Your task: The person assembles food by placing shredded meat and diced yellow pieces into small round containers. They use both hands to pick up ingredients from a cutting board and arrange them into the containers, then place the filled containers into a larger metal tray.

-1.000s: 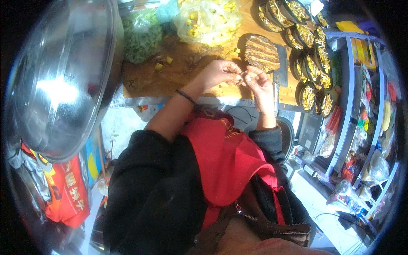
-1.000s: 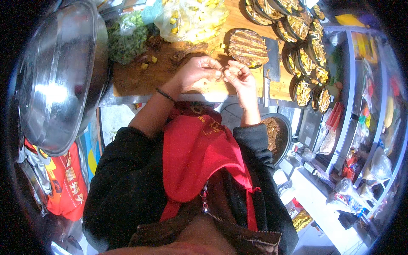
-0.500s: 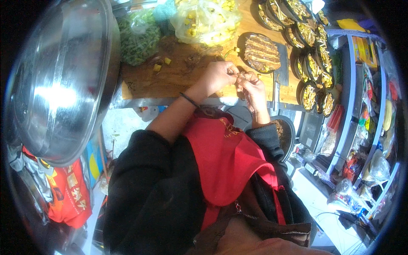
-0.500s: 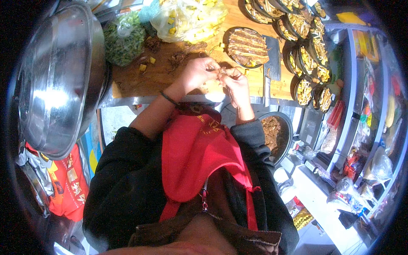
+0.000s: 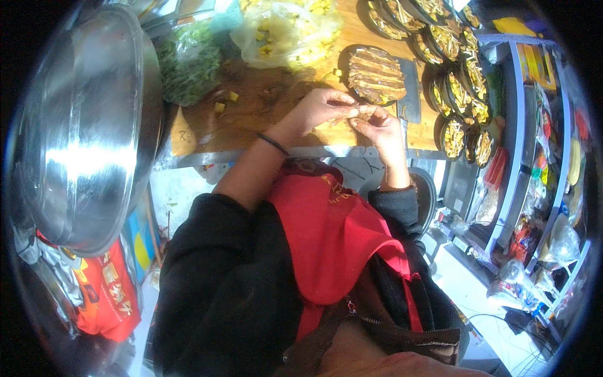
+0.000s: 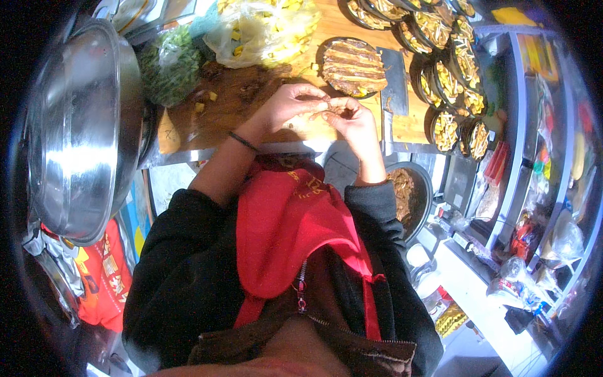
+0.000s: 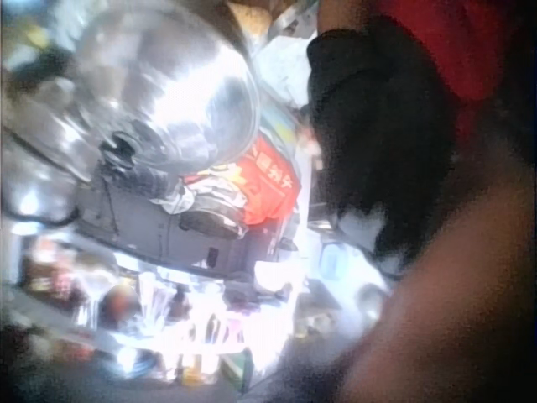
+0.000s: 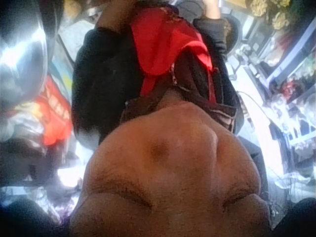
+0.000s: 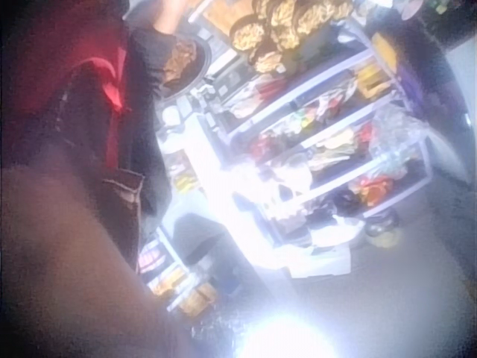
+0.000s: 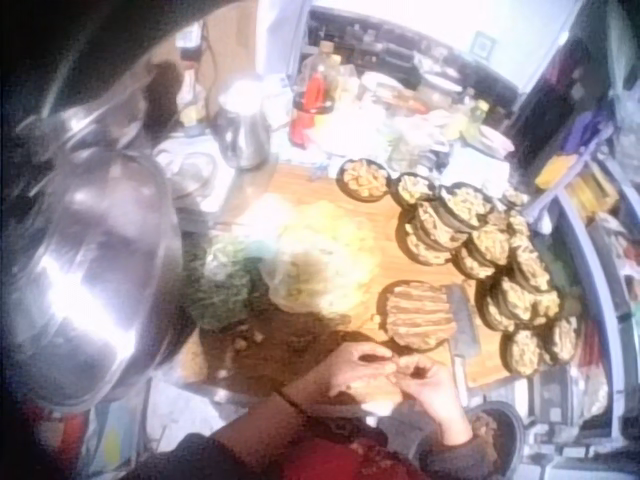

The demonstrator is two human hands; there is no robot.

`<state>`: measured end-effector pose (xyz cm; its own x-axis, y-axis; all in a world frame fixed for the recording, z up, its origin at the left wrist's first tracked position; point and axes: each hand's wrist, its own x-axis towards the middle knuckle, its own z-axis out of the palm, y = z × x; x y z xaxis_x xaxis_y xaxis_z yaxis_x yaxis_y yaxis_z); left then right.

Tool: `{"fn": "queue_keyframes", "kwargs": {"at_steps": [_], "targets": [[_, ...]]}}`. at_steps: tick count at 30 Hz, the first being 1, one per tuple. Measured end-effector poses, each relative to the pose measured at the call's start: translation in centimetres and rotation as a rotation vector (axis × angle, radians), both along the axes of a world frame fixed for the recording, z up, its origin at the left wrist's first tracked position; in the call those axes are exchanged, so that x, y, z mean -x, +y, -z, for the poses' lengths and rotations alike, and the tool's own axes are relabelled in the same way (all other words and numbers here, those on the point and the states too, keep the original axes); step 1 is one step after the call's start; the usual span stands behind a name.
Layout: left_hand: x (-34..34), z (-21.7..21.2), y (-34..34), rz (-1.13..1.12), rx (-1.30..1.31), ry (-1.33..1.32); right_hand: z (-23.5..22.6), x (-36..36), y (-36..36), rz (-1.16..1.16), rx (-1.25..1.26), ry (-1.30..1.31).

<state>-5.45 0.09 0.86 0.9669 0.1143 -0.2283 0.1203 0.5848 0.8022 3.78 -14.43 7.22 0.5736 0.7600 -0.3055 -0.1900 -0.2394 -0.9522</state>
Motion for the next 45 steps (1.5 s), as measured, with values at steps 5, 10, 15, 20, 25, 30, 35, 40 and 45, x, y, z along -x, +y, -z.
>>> {"fn": "queue_keyframes", "kwargs": {"at_steps": [5,10,15,20,25,30,35,40,45], "targets": [[-1.5,-0.1,-0.7,-0.116,-0.116,-0.074,0.7,-1.5,-1.3,0.012,0.051,0.005],[-2.7,-0.5,-1.6,-0.199,-0.062,-0.055,1.7,-3.0,-2.3,0.115,-0.068,0.041],[-3.8,-0.8,-2.2,-0.175,-0.095,-0.012,1.8,-4.2,-3.3,0.300,-0.238,0.265],[-4.9,-1.0,-2.7,-0.224,-0.433,0.021,2.2,-5.5,-3.8,0.312,-0.329,0.212],[-5.5,-2.1,-3.7,-0.252,-0.752,0.120,3.2,-6.6,-4.1,0.347,-0.353,0.116],[-6.9,-2.2,-4.1,-0.382,-1.198,-0.064,4.3,-8.0,-4.1,0.366,-0.398,0.068],[-7.5,-1.8,-4.1,-0.457,-1.382,-0.152,4.5,-8.6,-3.6,0.419,-0.306,-0.058],[-7.9,-2.1,-3.9,-0.428,-1.489,-0.116,4.7,-8.5,-2.5,0.442,-0.237,-0.243],[-7.5,-2.7,-3.6,-0.536,-1.291,-0.069,4.6,-8.4,-2.2,0.436,-0.151,-0.289]]}}
